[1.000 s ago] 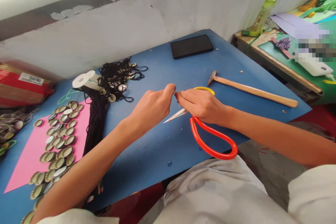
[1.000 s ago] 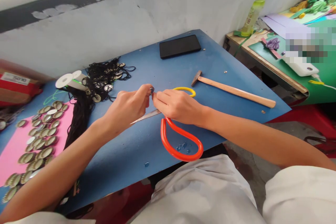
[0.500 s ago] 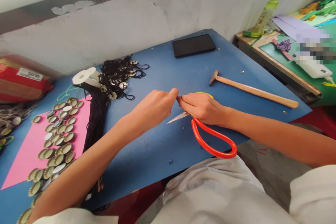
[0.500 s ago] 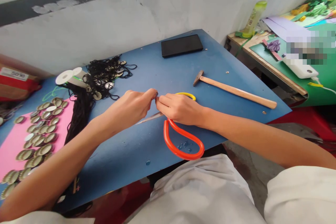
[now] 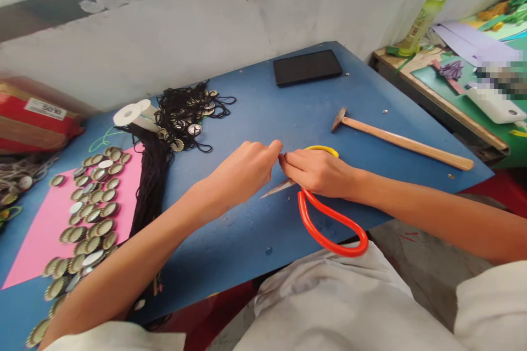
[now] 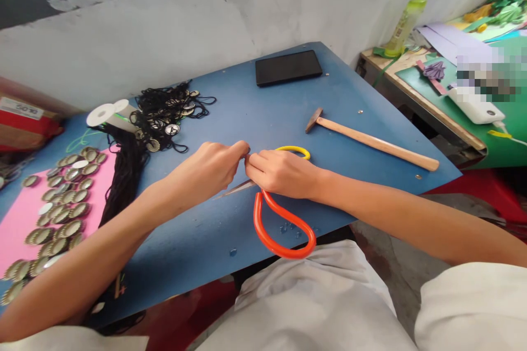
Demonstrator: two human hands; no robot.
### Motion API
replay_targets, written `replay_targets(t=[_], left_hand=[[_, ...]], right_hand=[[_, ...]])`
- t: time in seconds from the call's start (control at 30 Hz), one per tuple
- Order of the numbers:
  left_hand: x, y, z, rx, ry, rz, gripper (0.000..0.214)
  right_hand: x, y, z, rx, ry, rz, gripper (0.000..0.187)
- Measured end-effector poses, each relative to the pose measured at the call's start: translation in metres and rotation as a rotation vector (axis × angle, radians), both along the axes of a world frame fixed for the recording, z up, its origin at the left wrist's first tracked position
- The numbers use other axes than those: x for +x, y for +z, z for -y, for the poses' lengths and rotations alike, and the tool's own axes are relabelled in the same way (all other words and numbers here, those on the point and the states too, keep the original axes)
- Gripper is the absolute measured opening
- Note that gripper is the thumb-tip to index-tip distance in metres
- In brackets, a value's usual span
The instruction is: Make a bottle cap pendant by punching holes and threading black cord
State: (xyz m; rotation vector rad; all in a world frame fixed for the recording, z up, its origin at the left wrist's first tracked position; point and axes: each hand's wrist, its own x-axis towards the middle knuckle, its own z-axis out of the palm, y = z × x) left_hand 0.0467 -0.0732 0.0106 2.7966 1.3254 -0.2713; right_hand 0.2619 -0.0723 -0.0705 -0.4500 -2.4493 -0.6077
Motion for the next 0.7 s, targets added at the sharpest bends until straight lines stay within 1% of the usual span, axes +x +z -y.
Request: replay_targets(t=[0.17,0.3,0.53,0.7], left_hand=[[0.002,-0.003,0.000,-0.020,0.028,-0.022,0.024],[0.002,-0.007,-0.002,-0.024,0.053,-0.010,0.025],[-0.003,-0.021,-0.006,-0.033,0.026,0.014,0.023],[-0.004,-0.024,-0.008,-0.050,0.027,0.049,0.025]], right_hand=[[0.001,0.002,0.000,-0.005,0.017,0.021,0.029],[0.003,0.002,-0.003,-0.006,0.027,0.101,0.028],[0.006,0.003,-0.007,-0.026,0.058,0.269,0.029],[0.007,0.007,-0.010,-0.002,0.085,0.346,0.026]])
